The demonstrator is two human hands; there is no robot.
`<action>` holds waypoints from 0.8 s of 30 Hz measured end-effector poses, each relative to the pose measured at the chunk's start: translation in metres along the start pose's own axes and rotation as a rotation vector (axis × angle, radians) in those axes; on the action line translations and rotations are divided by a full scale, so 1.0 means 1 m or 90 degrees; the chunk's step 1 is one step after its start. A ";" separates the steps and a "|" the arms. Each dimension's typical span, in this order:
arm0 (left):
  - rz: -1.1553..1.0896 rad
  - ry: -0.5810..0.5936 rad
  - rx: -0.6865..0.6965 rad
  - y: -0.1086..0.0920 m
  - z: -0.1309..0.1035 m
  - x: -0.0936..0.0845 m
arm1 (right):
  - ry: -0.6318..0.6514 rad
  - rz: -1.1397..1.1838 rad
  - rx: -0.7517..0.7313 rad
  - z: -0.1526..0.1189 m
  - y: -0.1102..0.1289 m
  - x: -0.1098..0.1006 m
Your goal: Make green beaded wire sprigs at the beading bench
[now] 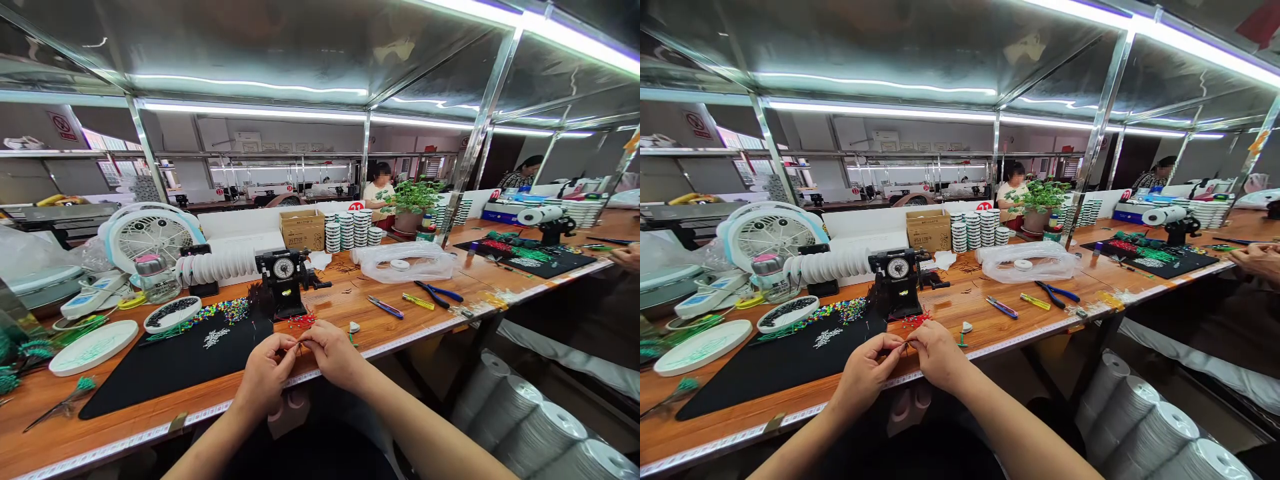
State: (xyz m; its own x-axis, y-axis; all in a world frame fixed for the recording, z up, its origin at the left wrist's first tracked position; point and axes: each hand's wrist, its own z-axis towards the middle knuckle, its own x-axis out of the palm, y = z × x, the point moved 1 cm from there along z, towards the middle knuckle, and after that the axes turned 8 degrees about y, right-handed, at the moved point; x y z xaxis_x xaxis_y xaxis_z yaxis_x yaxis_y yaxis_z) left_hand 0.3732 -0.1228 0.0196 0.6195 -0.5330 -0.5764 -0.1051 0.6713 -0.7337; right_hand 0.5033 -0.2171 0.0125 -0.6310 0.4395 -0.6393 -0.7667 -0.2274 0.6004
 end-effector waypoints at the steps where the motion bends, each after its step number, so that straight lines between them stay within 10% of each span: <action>1: -0.001 -0.004 -0.002 0.000 0.000 0.000 | -0.001 0.008 0.009 -0.001 0.000 0.001; 24: -0.012 0.012 0.018 -0.001 -0.002 0.002 | 0.007 -0.100 0.010 -0.006 0.007 0.012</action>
State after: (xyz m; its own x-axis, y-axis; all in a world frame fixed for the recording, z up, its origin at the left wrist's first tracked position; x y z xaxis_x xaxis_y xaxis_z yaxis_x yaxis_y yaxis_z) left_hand 0.3730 -0.1258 0.0178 0.6061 -0.5552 -0.5696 -0.0719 0.6750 -0.7344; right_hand 0.4898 -0.2182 0.0059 -0.5046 0.4593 -0.7311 -0.8542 -0.1423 0.5001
